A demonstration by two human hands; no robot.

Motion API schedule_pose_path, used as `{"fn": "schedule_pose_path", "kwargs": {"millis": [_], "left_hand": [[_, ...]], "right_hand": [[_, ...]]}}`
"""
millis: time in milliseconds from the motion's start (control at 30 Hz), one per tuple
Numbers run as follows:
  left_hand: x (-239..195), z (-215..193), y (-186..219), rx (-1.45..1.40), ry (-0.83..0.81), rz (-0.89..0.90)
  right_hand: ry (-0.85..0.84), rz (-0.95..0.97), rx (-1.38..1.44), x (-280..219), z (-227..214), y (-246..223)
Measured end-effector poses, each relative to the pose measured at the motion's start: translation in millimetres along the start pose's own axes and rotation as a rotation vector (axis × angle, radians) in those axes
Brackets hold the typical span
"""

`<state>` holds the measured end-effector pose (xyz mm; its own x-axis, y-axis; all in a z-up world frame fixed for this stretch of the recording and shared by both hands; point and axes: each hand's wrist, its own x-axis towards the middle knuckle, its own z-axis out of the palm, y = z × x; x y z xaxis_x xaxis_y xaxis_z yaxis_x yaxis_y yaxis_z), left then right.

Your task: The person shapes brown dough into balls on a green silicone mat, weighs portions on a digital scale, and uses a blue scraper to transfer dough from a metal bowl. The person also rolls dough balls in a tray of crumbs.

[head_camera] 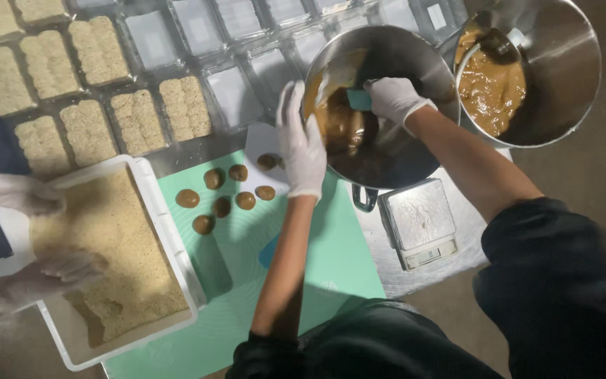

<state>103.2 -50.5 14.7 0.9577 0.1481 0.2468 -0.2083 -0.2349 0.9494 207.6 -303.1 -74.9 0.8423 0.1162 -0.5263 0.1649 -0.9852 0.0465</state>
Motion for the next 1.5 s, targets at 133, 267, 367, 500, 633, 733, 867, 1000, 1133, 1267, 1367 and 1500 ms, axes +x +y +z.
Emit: {"fn": "schedule_pose_path", "kwargs": {"millis": [133,267,367,500,633,733,867,1000,1133,1267,1367,1500], "left_hand": [[21.9,28.7,-10.0,0.102,-0.006,-0.101],[17.9,32.8,-11.5,-0.007,0.025,-0.131],[16.9,32.9,-14.8,-0.132,0.064,-0.137],[15.0,32.3,-15.5,-0.159,0.068,-0.213],[16.5,34.2,-11.8,-0.182,0.088,-0.217],[17.3,34.5,-13.2,-0.204,0.098,-0.198],[15.4,33.6,-12.8,-0.200,0.099,-0.225],[19.6,33.5,-13.6,-0.144,0.107,-0.203],[20.2,33.4,-14.9,-0.100,0.090,-0.171],[16.6,31.6,-17.1,-0.069,0.085,-0.138],[12.3,39.6,-29.8,-0.223,0.139,-0.184],[8.5,48.4,-47.4,-0.691,0.204,-0.321]], "right_hand": [[0.269,0.144,0.226,12.0,58.7,13.7],[0.286,0.541,0.995,44.0,107.0,17.4],[0.170,0.417,0.859,43.1,131.4,13.0],[0.116,-0.011,1.184,40.3,168.3,-3.6],[-0.102,-0.096,1.282,42.0,176.4,-23.2],[-0.340,-0.054,1.585,37.9,166.2,-43.2],[-0.709,0.217,1.925,25.3,162.9,-46.3],[-0.877,-0.178,1.768,40.1,168.3,-30.8],[-0.822,-0.142,1.846,10.8,174.8,-4.9],[-0.682,-0.112,2.057,-39.7,97.0,-0.2],[-0.529,0.006,2.162,-82.6,22.9,-6.6],[-0.296,-0.007,2.117,-134.6,-68.7,-18.9]]}}
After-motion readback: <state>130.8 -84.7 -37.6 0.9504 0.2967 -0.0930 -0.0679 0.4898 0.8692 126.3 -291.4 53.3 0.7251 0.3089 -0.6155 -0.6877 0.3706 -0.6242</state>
